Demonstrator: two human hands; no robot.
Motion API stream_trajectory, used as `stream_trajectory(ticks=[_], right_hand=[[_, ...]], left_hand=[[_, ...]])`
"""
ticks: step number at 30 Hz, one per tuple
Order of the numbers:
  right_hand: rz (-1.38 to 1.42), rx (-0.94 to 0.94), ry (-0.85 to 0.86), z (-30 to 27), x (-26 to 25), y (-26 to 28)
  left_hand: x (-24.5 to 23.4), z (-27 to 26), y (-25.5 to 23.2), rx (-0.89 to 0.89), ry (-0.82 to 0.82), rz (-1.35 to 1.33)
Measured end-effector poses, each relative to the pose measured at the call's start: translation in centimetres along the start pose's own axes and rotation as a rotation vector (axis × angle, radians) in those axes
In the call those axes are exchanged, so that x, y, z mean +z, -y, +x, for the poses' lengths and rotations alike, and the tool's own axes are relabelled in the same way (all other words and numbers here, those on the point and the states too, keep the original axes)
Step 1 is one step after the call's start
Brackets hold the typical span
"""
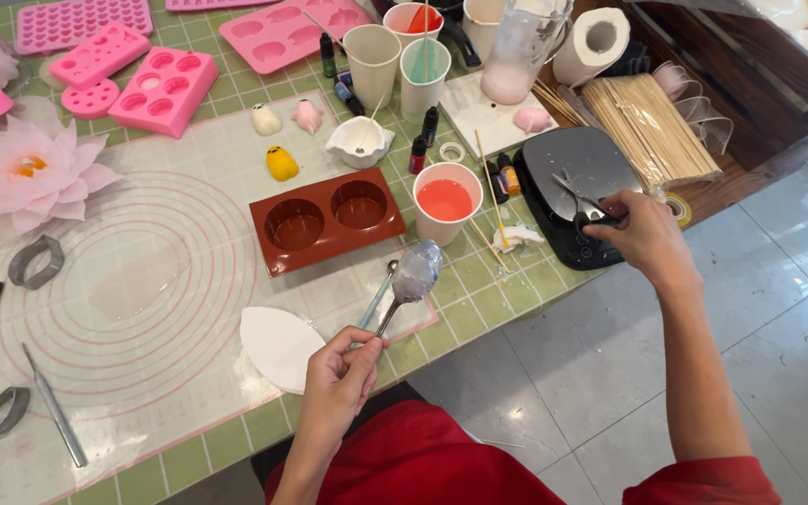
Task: The recorder is seen mixing colored wax and preparing silicone molds for candle making.
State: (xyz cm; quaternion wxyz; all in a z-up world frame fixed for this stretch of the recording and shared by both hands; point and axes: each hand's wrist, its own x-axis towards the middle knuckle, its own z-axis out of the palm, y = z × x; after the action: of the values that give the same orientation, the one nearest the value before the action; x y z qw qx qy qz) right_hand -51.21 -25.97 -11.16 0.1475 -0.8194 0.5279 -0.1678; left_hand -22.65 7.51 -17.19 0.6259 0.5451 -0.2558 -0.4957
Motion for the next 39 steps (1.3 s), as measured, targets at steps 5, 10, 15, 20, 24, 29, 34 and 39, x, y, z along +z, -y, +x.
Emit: stream_trajectory(ticks=[5, 10, 15, 20, 24, 29, 34, 39], right_hand=[[-0.134, -0.16, -0.119, 1.5, 1.0, -2.6], [-0.088, 0.09, 0.097, 2.0, 0.8, -2.8], [0.283, -0.015, 0.058, -1.2, 2.2, -1.0], [0.673, -0.21, 0.208, -8.4, 6.0, 5.0], [0.585, -0.09, 0.344, -12.2, 6.7, 10.3], [0.311, -0.03, 0.356, -13.7, 7.0, 13.4], [0.293, -0.152, 0.227, -13.6, 7.8, 13.9], [0.288, -0.124, 0.267, -13.5, 7.6, 14.2]], left_hand=[[-0.1, 0.6, -0.3, 0.013, 0.003, 0.015], [0.4, 1.5, -1.3, -0.033, 0.002, 0.073], [0.1, 1.5, -2.1, -0.005, -0.036, 0.079], [0.1, 0.8, -1.9, -0.008, -0.113, 0.085], [0.2, 0.3, -0.3, 0.064, -0.118, 0.092], [1.1, -0.4, 1.4, 0.141, -0.091, 0.046], [2.0, -0.9, 1.9, 0.128, -0.13, 0.069], [2.4, -1.3, 1.6, 0.154, -0.145, 0.052]])
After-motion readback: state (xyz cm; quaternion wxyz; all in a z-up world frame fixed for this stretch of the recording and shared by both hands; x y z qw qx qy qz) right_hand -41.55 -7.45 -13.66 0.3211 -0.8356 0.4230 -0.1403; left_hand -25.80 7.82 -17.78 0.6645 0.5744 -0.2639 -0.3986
